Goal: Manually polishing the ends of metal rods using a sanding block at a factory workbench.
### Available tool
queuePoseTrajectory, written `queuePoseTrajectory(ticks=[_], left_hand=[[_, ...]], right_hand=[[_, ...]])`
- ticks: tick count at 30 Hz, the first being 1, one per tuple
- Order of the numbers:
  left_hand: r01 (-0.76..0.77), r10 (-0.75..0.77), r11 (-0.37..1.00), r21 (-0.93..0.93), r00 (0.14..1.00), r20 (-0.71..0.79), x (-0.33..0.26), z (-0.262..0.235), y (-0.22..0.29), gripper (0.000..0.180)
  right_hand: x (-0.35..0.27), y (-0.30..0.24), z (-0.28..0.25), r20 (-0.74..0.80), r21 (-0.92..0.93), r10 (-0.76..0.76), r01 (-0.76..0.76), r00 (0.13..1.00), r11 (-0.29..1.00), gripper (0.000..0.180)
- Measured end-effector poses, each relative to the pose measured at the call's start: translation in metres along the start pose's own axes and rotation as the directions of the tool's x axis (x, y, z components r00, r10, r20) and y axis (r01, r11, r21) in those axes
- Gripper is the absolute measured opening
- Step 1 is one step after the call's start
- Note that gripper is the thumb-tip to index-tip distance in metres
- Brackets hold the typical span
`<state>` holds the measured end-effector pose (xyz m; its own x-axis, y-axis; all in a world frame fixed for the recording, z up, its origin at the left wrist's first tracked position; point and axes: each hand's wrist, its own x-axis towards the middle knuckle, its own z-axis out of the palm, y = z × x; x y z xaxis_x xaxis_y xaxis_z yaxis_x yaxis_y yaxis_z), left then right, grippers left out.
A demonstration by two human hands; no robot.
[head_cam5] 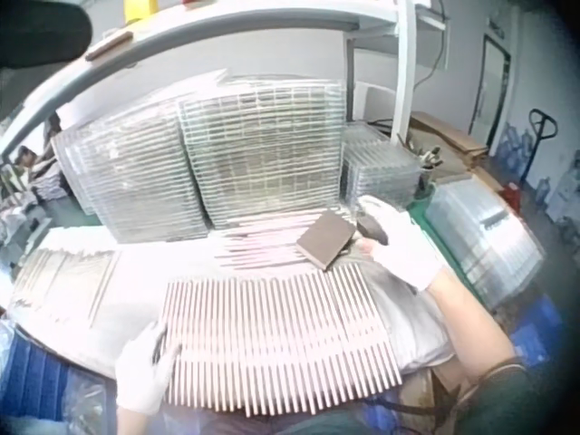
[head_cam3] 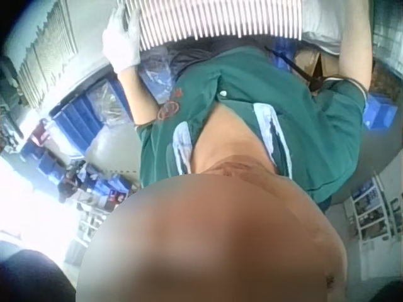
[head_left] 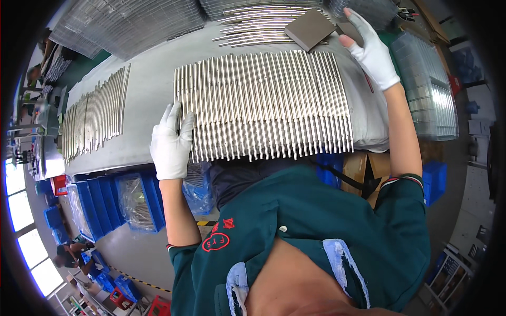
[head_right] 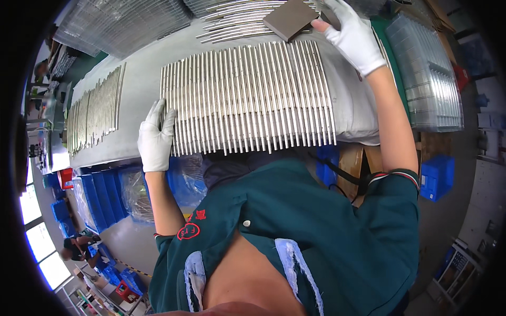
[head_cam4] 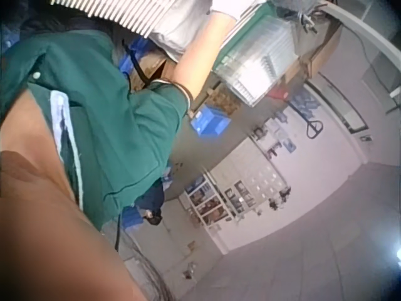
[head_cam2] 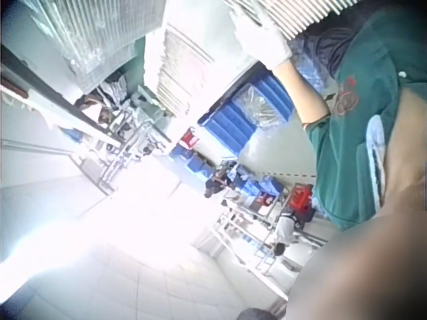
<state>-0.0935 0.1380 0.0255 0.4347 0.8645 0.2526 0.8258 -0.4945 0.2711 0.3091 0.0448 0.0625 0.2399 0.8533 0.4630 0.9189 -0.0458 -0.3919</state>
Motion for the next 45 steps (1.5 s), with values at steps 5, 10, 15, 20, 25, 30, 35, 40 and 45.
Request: queuePoseTrajectory(ticks=[5,10,15,20,25,30,35,40,45], left_hand=[[-0.066,0.065,0.998,-0.021,0.997,-0.048,-0.014,-0.005,0.001,0.042],[-0.094,0.090,0.994,-0.060,0.994,-0.053,-0.022,-0.007,0.004,0.038],[-0.051,0.049,0.994,-0.095,0.998,-0.031,-0.034,-0.014,0.006,0.040],[-0.240,0.241,0.970,-0.036,0.970,0.039,-0.033,-0.021,0.023,0.064],[-0.492,0.533,0.843,-0.216,0.820,0.212,-0.017,0.001,0.089,0.087],[-0.620,0.712,0.698,-0.359,0.652,0.259,-0.013,0.021,0.147,0.091],[-0.658,0.723,0.691,-0.301,0.619,0.307,-0.014,0.033,0.155,0.083],[-0.629,0.731,0.682,-0.373,0.590,0.342,-0.009,0.028,0.162,0.083],[-0.656,0.802,0.594,-0.466,0.530,0.277,-0.007,0.036,0.187,0.079]], right_hand=[[0.022,-0.041,0.010,0.205,-0.337,0.122,-0.046,0.971,0.940,0.076],[0.025,-0.016,0.047,0.249,-0.533,0.081,0.066,0.965,0.844,0.085],[0.030,-0.060,0.005,0.111,-0.300,0.256,-0.213,0.960,0.930,0.076],[0.016,0.005,-0.020,-0.362,-0.038,0.135,-0.159,0.922,0.987,0.071],[0.012,-0.036,-0.015,-0.311,0.772,0.597,-0.171,0.739,0.613,0.068],[-0.004,0.032,-0.012,-0.574,0.497,0.317,0.014,0.755,0.868,0.077],[-0.010,0.029,-0.023,-0.634,0.627,0.423,0.111,0.647,0.771,0.078],[-0.013,0.017,-0.025,-0.667,0.612,0.400,0.155,0.629,0.776,0.078],[-0.013,0.022,-0.020,-0.674,0.589,0.377,0.154,0.636,0.793,0.078]])
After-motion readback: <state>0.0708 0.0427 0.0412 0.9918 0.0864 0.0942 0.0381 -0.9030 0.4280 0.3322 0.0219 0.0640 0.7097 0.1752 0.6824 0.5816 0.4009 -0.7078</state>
